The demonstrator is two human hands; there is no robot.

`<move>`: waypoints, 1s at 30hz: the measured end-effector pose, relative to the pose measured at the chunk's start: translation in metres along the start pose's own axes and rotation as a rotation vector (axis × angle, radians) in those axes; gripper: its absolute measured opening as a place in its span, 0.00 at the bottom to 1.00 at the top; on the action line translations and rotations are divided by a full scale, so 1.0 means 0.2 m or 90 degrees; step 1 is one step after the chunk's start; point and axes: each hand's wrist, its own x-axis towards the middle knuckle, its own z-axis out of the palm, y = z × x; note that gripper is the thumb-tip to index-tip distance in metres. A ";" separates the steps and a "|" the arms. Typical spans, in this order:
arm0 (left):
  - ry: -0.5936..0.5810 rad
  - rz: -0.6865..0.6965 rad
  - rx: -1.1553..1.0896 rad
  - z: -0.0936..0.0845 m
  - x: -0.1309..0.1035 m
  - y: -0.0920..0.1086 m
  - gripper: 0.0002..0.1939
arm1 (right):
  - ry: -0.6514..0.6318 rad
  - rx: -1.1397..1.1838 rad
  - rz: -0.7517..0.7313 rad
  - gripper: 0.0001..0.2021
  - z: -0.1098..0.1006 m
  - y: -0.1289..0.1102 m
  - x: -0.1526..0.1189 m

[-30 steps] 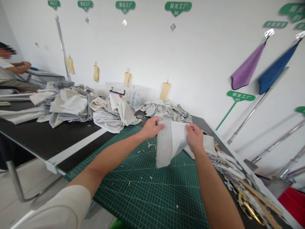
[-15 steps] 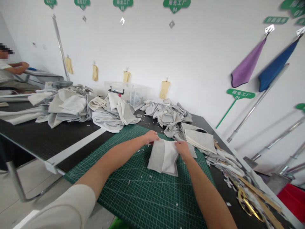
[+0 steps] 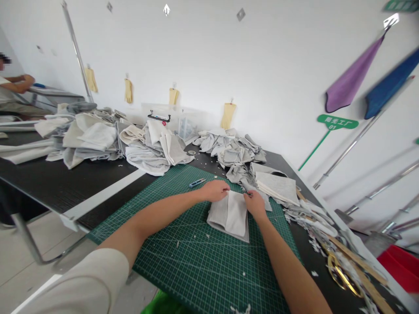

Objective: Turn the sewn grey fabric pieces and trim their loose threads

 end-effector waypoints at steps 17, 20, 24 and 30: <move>-0.135 0.222 0.296 0.03 -0.22 0.25 0.13 | -0.202 0.109 -0.199 0.18 0.00 -0.10 -0.23; -0.114 0.291 0.306 0.06 -0.25 0.27 0.11 | -0.175 0.172 -0.143 0.24 -0.02 -0.07 -0.21; -0.057 0.331 0.311 0.11 -0.28 0.29 0.13 | -0.114 0.259 -0.067 0.31 -0.03 -0.03 -0.20; 0.014 0.314 0.269 0.16 -0.29 0.30 0.21 | -0.123 0.336 -0.064 0.27 -0.04 -0.05 -0.21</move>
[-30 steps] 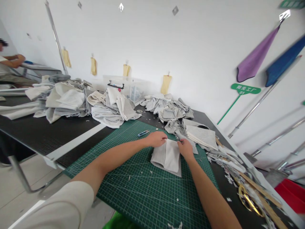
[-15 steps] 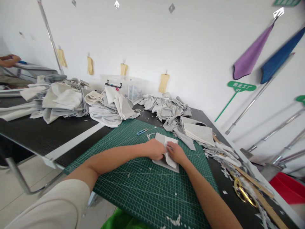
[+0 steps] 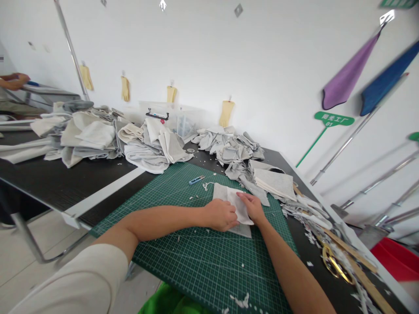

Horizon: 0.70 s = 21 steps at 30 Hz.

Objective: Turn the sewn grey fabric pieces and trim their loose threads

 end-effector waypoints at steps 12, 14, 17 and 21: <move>-0.063 0.067 -0.083 0.03 -0.01 0.04 0.20 | -0.073 -0.187 -0.091 0.20 0.01 -0.04 0.03; -0.057 0.073 -0.090 0.04 -0.01 0.04 0.21 | -0.103 -0.227 -0.121 0.21 0.04 -0.05 0.03; -0.049 0.072 -0.098 0.05 -0.01 0.05 0.22 | -0.166 -0.270 -0.152 0.21 0.09 -0.07 0.02; -0.040 -0.035 -0.102 0.03 -0.01 0.03 0.23 | -0.231 -0.316 -0.176 0.22 0.11 -0.07 -0.02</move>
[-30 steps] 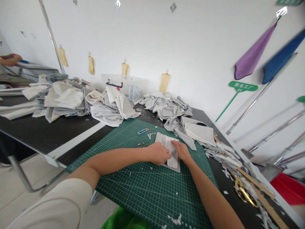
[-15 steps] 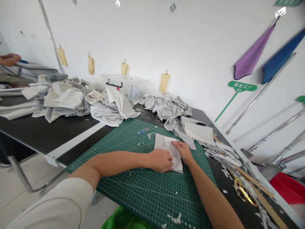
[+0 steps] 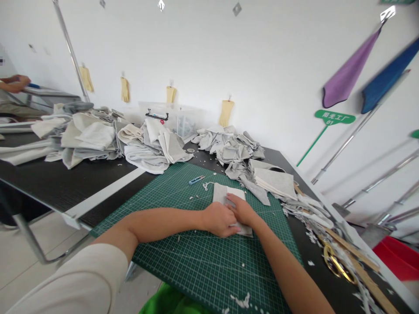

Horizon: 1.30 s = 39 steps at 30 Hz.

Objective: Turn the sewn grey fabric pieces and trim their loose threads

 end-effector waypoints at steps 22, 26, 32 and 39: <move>-0.075 -0.577 -0.065 0.00 0.06 -0.44 0.31 | -0.100 -0.223 0.051 0.20 -0.11 -0.27 -0.02; -0.061 -0.603 -0.094 0.01 0.05 -0.48 0.30 | -0.043 -0.257 0.219 0.24 -0.16 -0.17 0.00; -0.035 -0.682 -0.281 0.04 0.05 -0.51 0.31 | -0.071 -0.232 0.403 0.25 -0.21 0.04 0.02; -0.001 -0.756 -0.622 0.10 0.07 -0.52 0.20 | -0.077 -0.163 0.442 0.27 -0.23 0.08 0.02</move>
